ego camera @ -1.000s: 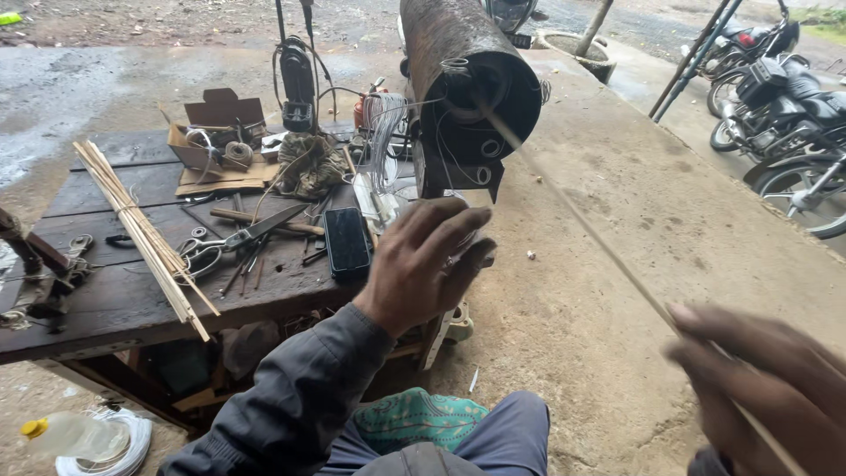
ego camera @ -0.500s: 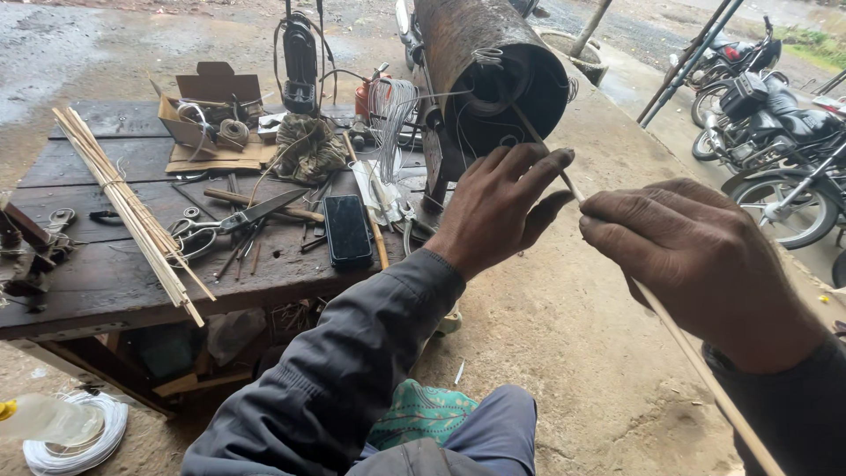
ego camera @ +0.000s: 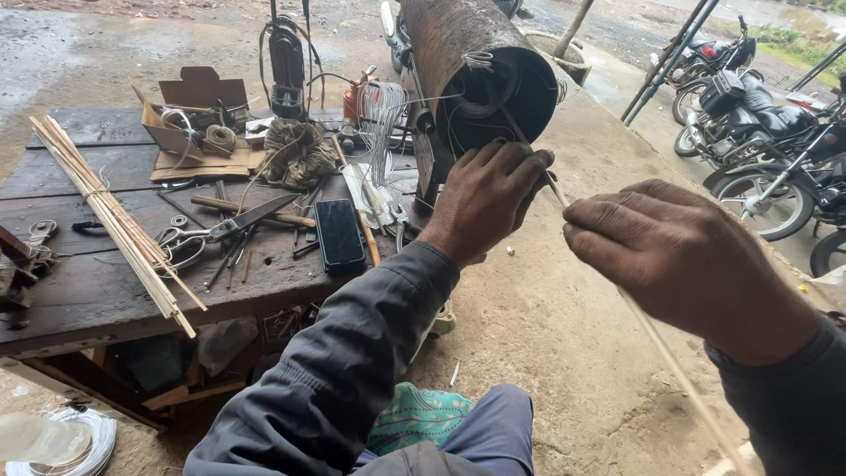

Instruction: The person bends thin metal wire into loops using a cylindrical metal jig and a wooden stick. They repeatedly insert the stick into the jig, rotate it to shape the wire, and then remove the formed loops.

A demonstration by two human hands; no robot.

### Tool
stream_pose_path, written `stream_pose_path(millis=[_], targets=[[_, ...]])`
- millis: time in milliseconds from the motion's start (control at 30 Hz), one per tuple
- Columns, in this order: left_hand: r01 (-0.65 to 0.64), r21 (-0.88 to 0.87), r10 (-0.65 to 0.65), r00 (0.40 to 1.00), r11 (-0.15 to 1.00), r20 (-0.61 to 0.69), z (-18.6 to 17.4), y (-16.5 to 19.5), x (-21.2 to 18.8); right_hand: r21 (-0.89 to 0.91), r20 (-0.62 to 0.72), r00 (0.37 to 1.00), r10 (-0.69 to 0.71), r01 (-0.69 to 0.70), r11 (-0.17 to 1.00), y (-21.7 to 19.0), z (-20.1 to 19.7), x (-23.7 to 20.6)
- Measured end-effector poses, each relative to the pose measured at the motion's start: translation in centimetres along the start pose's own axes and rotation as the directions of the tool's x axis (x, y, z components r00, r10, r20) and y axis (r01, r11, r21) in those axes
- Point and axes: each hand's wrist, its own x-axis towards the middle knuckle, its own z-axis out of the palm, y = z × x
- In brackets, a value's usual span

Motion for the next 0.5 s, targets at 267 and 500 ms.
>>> stream_pose_path(millis=[267,500], targets=[[0.002,-0.001,-0.002,1.000,1.000,-0.016,0.1,-0.3,0.3,-0.002,0.001,1.000,-0.002,0.002,1.000,0.6,0.2,-0.3],[-0.102,0.096,0.103,0.995,0.990,-0.004,1.3,-2.4,0.2,-0.153,0.033,0.998,-0.048,0.053,0.987,0.7,2.0,0.0]])
